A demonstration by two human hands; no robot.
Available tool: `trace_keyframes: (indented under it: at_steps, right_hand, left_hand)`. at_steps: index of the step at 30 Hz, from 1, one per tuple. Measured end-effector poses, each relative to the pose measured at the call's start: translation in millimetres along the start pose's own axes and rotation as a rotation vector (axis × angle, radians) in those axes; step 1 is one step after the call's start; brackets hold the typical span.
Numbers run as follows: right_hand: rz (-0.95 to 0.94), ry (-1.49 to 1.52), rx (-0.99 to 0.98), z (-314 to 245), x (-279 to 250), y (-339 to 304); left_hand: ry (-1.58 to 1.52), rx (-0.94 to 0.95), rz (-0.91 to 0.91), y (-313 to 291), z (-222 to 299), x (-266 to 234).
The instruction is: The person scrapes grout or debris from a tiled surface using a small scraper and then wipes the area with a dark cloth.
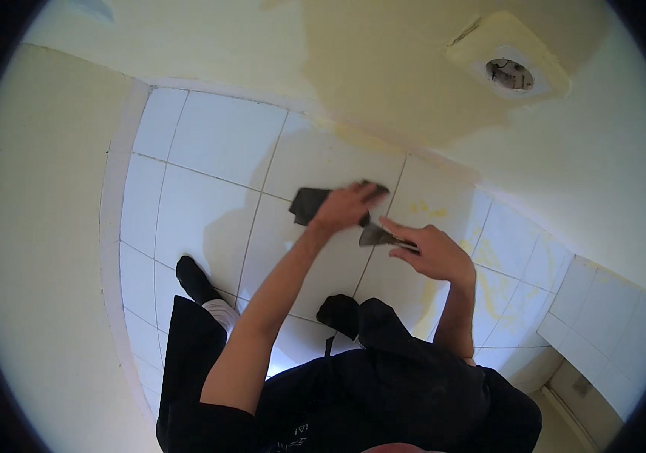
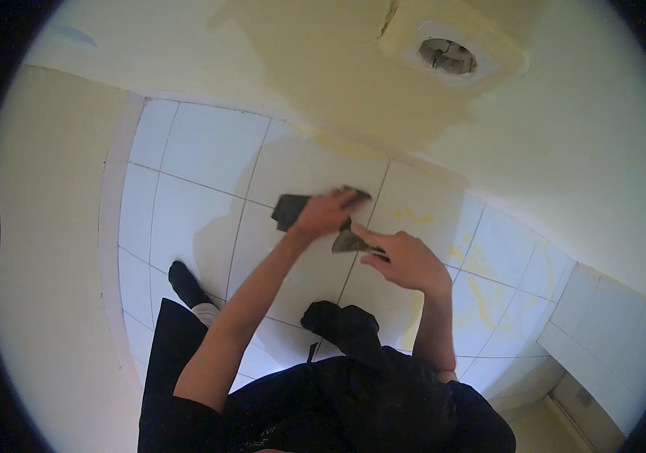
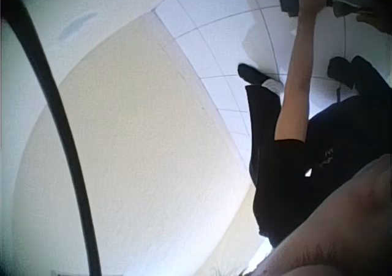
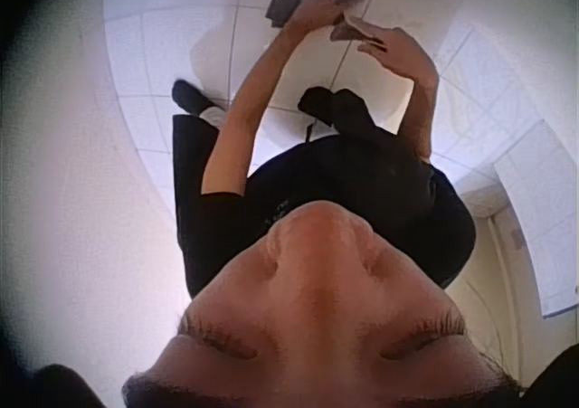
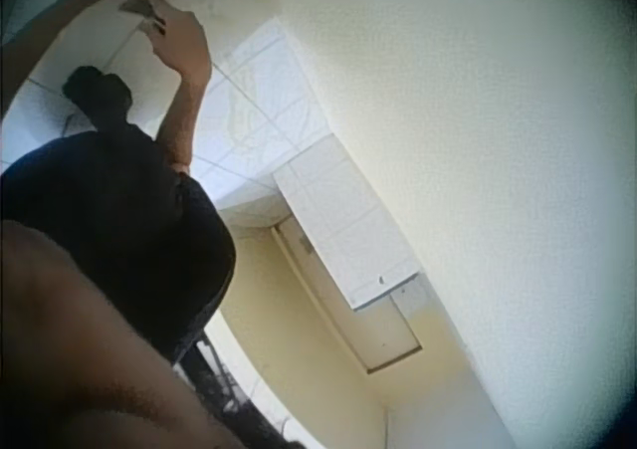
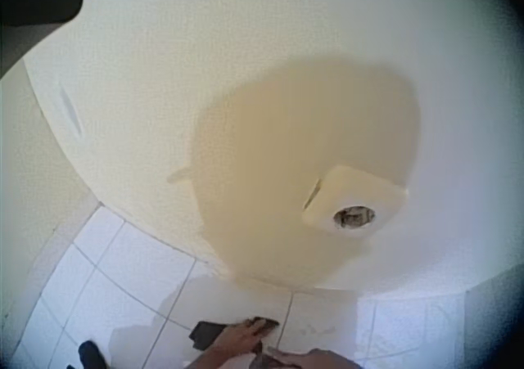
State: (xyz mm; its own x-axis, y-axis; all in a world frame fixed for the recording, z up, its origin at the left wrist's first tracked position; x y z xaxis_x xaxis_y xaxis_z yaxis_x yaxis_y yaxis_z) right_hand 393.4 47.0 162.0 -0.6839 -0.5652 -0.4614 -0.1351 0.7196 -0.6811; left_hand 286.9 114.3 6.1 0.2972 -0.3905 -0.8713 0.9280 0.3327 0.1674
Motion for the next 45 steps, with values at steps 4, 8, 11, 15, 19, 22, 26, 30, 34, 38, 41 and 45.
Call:
trace_keyframes:
  at_steps: [4, 8, 11, 15, 19, 22, 26, 30, 34, 38, 41, 45]
  right_hand:
    - [0.285, -0.007, 0.048, 17, -2, 27]
    - [0.289, -0.064, 0.132, 20, 17, 64]
    - [0.438, -0.04, 0.088, 29, 37, 97]
    - [0.425, 0.03, 0.154, 32, 60, 134]
    - [0.42, 0.013, 0.235, 25, 69, 155]
    - [0.356, -0.052, 0.268, 16, 70, 165]
    - [0.312, -0.098, 0.299, 11, 72, 167]
    - [0.311, -0.145, 0.322, 1, 72, 167]
    - [0.295, -0.166, 0.324, 3, 69, 166]
    - [0.237, -0.169, 0.323, 1, 71, 166]
    - [0.293, -0.16, 0.276, 3, 68, 164]
    - [0.269, -0.162, 0.291, 3, 71, 161]
  left_hand:
    - [0.192, -0.417, 0.245, -22, -89, -58]
    - [0.245, -0.831, 0.547, -76, -145, -102]
    - [0.265, -0.905, 0.7, -91, -149, -110]
    - [0.217, -0.798, 0.75, -94, -148, -110]
    - [0.206, -0.749, 0.757, -99, -148, -109]
    - [0.238, -0.774, 0.751, -96, -148, -108]
    - [0.247, -0.787, 0.748, -98, -149, -107]
    - [0.228, -0.804, 0.736, -97, -148, -107]
    - [0.227, -0.804, 0.733, -95, -144, -109]
    - [0.198, -0.826, 0.734, -99, -146, -113]
    - [0.185, -0.822, 0.745, -96, -144, -113]
    - [0.177, -0.825, 0.721, -97, -144, -112]
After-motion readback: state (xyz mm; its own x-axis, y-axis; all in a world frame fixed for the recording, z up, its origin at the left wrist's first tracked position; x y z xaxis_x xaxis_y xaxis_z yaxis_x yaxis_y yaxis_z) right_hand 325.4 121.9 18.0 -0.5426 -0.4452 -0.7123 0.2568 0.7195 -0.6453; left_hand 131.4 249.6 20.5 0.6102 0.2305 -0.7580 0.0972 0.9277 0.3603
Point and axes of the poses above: each hand's wrist, its own y-axis towards the middle knuckle, its own x-axis out of the palm, z = x × y, the point moved 7 cm from there along y, towards the middle knuckle, and after that the axes turned 10 degrees about x, right-handed, at the moved point
